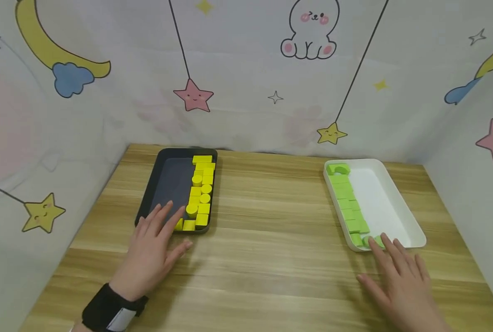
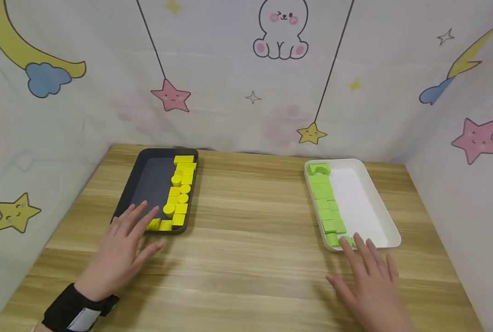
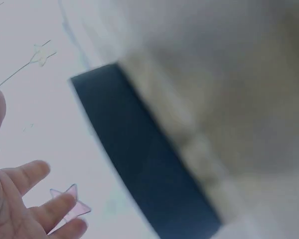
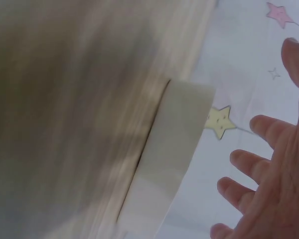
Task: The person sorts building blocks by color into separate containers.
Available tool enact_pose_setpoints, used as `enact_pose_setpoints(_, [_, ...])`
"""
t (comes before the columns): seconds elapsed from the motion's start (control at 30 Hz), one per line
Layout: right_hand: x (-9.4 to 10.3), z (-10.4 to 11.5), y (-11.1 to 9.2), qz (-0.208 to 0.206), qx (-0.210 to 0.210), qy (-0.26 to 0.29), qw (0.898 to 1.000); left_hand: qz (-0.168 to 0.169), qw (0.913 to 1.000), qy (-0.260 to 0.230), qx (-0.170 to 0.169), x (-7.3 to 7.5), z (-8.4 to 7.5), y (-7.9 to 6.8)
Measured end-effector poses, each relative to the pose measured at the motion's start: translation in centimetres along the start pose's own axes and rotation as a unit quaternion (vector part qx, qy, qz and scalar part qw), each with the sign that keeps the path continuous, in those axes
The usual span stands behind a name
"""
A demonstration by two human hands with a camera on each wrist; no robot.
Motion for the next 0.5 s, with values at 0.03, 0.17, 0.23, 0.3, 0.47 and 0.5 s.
enact_pose_setpoints(0.03, [-0.1, -0.4, -0.5, 0.011, -0.012, -0.009, 1.0, 0.0, 0.9999, 0.008, 0.007, -0.2, 0.0, -0.7])
enact_pose_setpoints(0.17, [-0.3, -1.5, -1.9, 0.037, -0.041, -0.044, 0.997, 0.005, 0.9989, 0.04, 0.025, -0.8, -0.1, -2.8])
enact_pose_setpoints(0.23, [-0.3, -1.8, -2.3, 0.045, -0.051, -0.06, 0.996, 0.009, 0.9984, 0.048, 0.028, -1.2, -0.2, -3.5])
enact_pose_setpoints(0.3, [-0.5, -2.0, -2.6, 0.05, -0.06, -0.072, 0.994, 0.012, 0.9984, 0.047, 0.03, -1.4, -0.2, -3.9])
enact_pose_setpoints(0.47, [-0.9, -2.3, -3.7, 0.031, -0.092, -0.078, 0.992, 0.032, 0.9983, 0.04, 0.026, -2.0, -0.7, -4.3])
enact_pose_setpoints(0.5, [-0.9, -2.3, -4.0, 0.026, -0.098, -0.077, 0.992, 0.037, 0.9982, 0.041, 0.024, -2.1, -0.7, -4.3])
Point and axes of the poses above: each hand's wrist, its own y-axis towards the middle knuckle, its own x-axis out of the back of the hand, z = x × y, the point moved 4 cm from there along y, towards the middle knuckle, and after that the axes turned 5 degrees about -x, right-handed, at the moved point
